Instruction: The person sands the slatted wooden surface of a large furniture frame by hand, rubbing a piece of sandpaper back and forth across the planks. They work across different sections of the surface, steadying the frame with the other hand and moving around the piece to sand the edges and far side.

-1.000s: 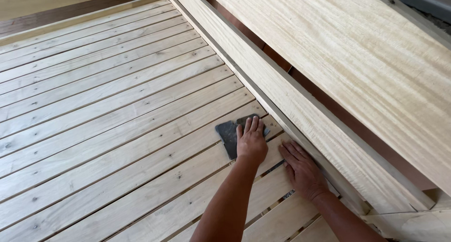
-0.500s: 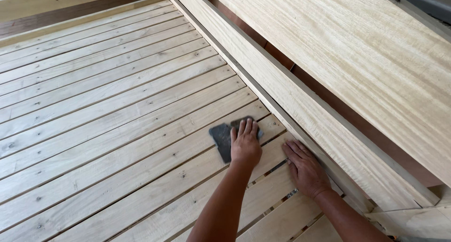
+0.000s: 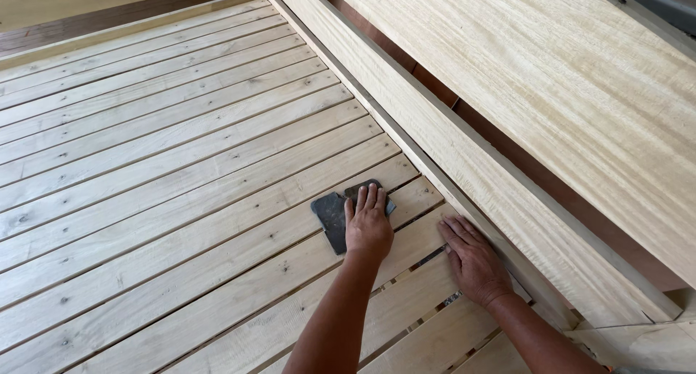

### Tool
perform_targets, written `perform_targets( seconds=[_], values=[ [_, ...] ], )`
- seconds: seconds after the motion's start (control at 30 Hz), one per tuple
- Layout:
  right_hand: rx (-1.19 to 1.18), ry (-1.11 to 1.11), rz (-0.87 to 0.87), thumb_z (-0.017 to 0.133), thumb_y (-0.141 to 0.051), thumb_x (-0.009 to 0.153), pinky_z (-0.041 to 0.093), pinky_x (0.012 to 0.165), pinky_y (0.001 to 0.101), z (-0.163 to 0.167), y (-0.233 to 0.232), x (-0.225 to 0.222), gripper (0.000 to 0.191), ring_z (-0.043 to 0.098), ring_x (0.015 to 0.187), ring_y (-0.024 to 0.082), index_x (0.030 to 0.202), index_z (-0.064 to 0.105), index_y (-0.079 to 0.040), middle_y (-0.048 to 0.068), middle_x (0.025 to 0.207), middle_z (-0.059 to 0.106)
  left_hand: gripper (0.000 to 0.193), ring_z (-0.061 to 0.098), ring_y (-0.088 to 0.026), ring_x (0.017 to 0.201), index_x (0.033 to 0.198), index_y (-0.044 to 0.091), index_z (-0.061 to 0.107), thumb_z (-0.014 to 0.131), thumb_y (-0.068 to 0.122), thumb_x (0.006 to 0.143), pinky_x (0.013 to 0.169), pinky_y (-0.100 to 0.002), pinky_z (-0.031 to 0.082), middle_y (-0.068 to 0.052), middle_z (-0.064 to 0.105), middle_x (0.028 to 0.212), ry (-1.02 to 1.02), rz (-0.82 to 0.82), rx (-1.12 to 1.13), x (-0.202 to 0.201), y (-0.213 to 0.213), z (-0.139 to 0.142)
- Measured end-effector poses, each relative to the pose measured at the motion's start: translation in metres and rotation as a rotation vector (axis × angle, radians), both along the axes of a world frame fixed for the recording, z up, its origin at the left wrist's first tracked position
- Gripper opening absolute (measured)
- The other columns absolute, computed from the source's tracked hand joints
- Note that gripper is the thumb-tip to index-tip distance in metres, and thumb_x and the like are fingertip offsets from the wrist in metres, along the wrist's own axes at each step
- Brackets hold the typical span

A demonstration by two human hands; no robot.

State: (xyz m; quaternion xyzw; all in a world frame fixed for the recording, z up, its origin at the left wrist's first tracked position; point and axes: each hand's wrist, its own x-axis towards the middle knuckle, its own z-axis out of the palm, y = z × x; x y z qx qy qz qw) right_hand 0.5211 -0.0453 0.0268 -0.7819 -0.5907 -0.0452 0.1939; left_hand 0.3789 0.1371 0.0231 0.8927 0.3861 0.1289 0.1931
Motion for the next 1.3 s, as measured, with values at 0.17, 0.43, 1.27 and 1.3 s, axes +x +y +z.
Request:
perform_targets(
  seconds=[0.17, 0.43, 1.27, 1.3],
  values=[
    [-0.003, -0.002, -0.002, 0.049, -0.013, 0.095, 0.031, 0.12, 0.0397, -0.003, 0.001, 0.001, 0.05, 0.04, 0.146, 0.03, 0.145, 0.053, -0.007, 0.011, 0.154, 0.049, 0.066, 0.015, -0.025, 0.157, 0.158, 0.009, 0.033, 0.041, 0.008, 0.093, 0.124, -0.053, 0.007, -0.007, 0.024, 0.169, -0.001, -0.054, 0.07, -0.048, -0.032, -0.01],
    [-0.006, -0.014, 0.001, 0.049, -0.013, 0.095, 0.029, 0.122, 0.0392, -0.005, 0.001, 0.003, 0.051, 0.039, 0.147, 0.03, 0.146, 0.052, -0.008, 0.01, 0.155, 0.048, 0.062, 0.015, -0.023, 0.157, 0.157, 0.014, 0.034, 0.04, 0.011, 0.096, 0.127, -0.051, 0.007, -0.004, 0.023, 0.17, 0.041, 0.045, -0.048, -0.022, 0.018, 0.002],
    [-0.055, -0.066, -0.027, 0.049, -0.011, 0.093, 0.029, 0.122, 0.0405, 0.001, 0.003, -0.001, 0.052, 0.04, 0.145, 0.031, 0.144, 0.052, -0.005, 0.013, 0.154, 0.048, 0.067, 0.013, -0.028, 0.157, 0.159, 0.009, 0.029, 0.042, 0.014, 0.094, 0.124, -0.055, 0.006, -0.007, 0.02, 0.17, 0.031, -0.198, 0.064, 0.03, -0.011, -0.015],
    [-0.056, -0.063, -0.028, 0.049, -0.011, 0.092, 0.029, 0.121, 0.0405, 0.001, 0.003, -0.001, 0.052, 0.04, 0.145, 0.031, 0.144, 0.052, -0.005, 0.013, 0.154, 0.048, 0.066, 0.014, -0.027, 0.157, 0.159, 0.01, 0.03, 0.042, 0.014, 0.094, 0.125, -0.054, 0.007, -0.007, 0.021, 0.17, 0.029, -0.204, 0.062, 0.032, -0.012, -0.017]
  ],
)
